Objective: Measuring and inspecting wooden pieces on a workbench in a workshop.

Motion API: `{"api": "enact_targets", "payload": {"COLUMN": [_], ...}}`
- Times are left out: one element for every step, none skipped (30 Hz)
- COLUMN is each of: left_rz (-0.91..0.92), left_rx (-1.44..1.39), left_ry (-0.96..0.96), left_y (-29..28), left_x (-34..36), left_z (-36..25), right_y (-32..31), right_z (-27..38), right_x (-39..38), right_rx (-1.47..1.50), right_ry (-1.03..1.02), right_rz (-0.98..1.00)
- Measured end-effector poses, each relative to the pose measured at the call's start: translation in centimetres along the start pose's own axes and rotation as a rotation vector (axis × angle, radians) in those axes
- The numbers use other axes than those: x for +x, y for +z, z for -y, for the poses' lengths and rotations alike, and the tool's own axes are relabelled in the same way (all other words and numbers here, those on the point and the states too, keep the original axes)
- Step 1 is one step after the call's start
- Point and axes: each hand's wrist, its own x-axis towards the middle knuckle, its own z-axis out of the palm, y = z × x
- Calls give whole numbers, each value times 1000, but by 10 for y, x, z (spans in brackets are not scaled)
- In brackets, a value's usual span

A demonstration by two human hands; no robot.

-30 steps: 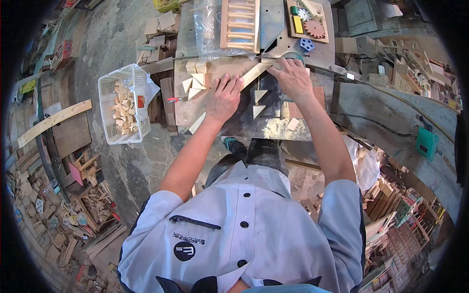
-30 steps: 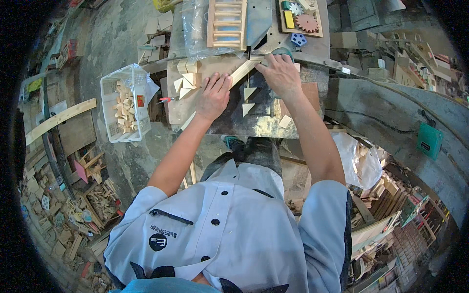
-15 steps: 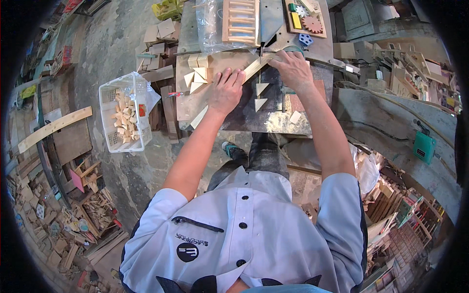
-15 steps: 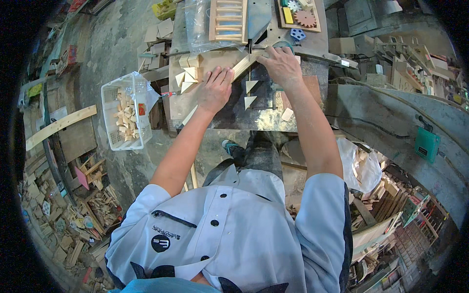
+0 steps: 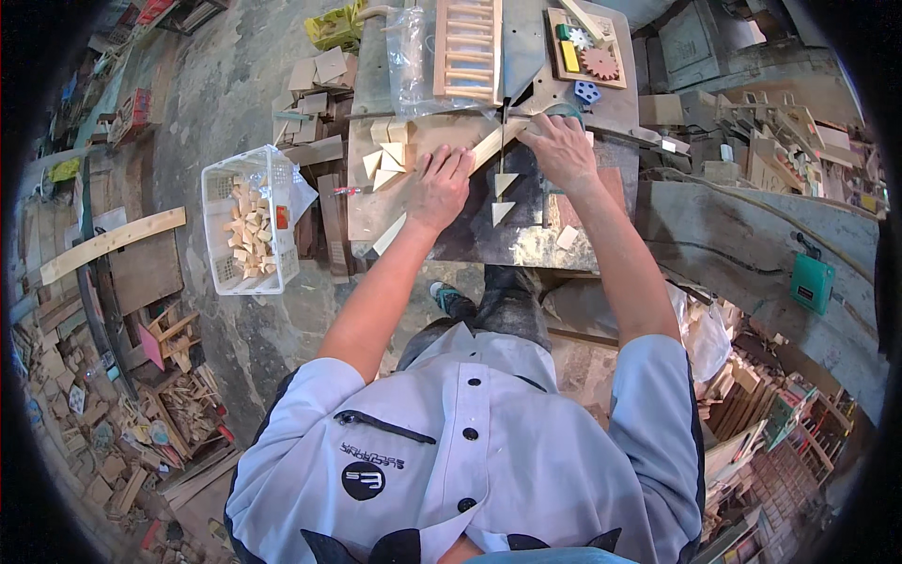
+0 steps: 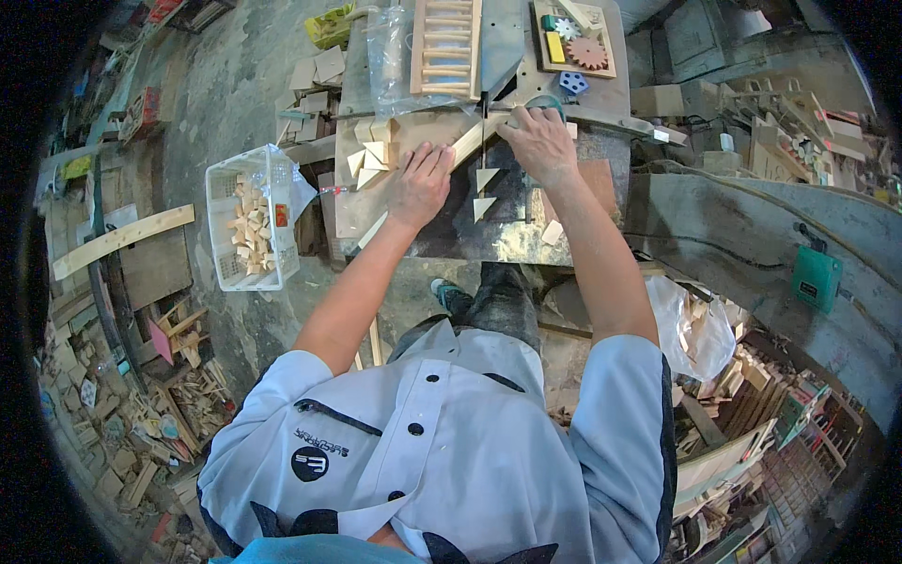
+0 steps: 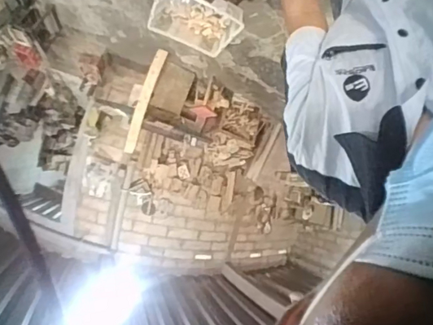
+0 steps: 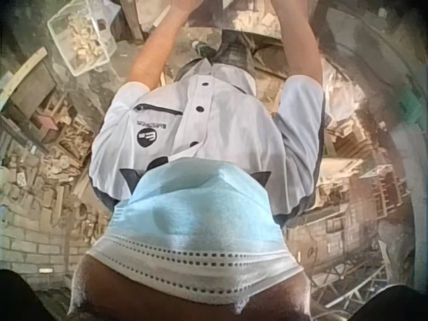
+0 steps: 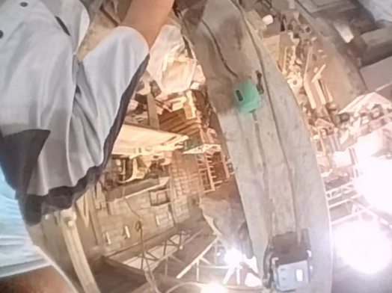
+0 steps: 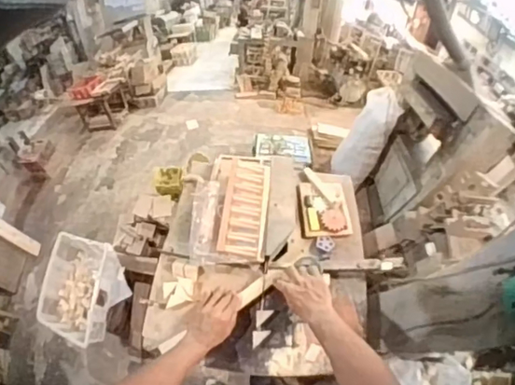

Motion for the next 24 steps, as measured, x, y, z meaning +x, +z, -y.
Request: {"api": "enact_targets", "payload": {"left_rz": [15,30,32,21,9,9,27,44,40,30,20,14,11,6,-4,40,83,70,33,-4,-14,-33,-57,-100], "left_rx": [0,0,-1,8,16,15,6,-1,0,-11,-21,-21,-53,-86,-84,-139,-194,-187,-185,-179,-168,-222,-276,-254], "left_ry": [-3,-7,-5,-10,-16,-17,-22,-28,-33,-33,-33,-39,-46,-51,-56,-75,-94,-105,-98,-93,-110,-120,-129,-132], "left_y": [-1,-1,-1,0,1,1,0,0,0,0,0,-2,-3,-5,-9,-16,-23,-29,-38,-47,-51,-54,-59,-65], "left_x": [-1,-1,-1,-1,-1,-2,-3,-3,-2,-2,-2,-2,-3,-2,-3,-7,-12,-16,-24,-33,-43,-54,-61,-68], "left_z": [0,1,0,0,0,1,1,2,3,2,1,1,1,1,1,2,1,-3,-9,-12,-15,-17,-20,-24], "right_y": [0,0,0,-1,-2,-3,-5,-6,-6,-3,-1,0,1,3,6,10,12,14,19,21,22,19,18,18], "right_z": [-1,0,0,-1,-1,-1,-1,0,0,1,2,5,9,13,20,24,25,24,24,23,18,16,9,2], "right_x": [0,1,1,1,2,3,4,5,7,8,9,10,11,12,12,12,13,13,12,12,10,6,4,1], "right_rx": [15,30,31,42,52,61,60,86,111,136,133,149,166,159,148,140,136,140,147,147,148,207,263,334], "right_ry": [-7,-5,-3,-10,-17,-17,-21,-10,0,19,14,32,50,43,40,34,19,9,-3,-34,-55,-85,-117,-135], "right_rz": [-2,3,4,-4,-11,-4,-4,29,62,14,13,-46,-107,-111,-130,-151,-157,-143,-128,-141,-148,-144,-140,-184]}}
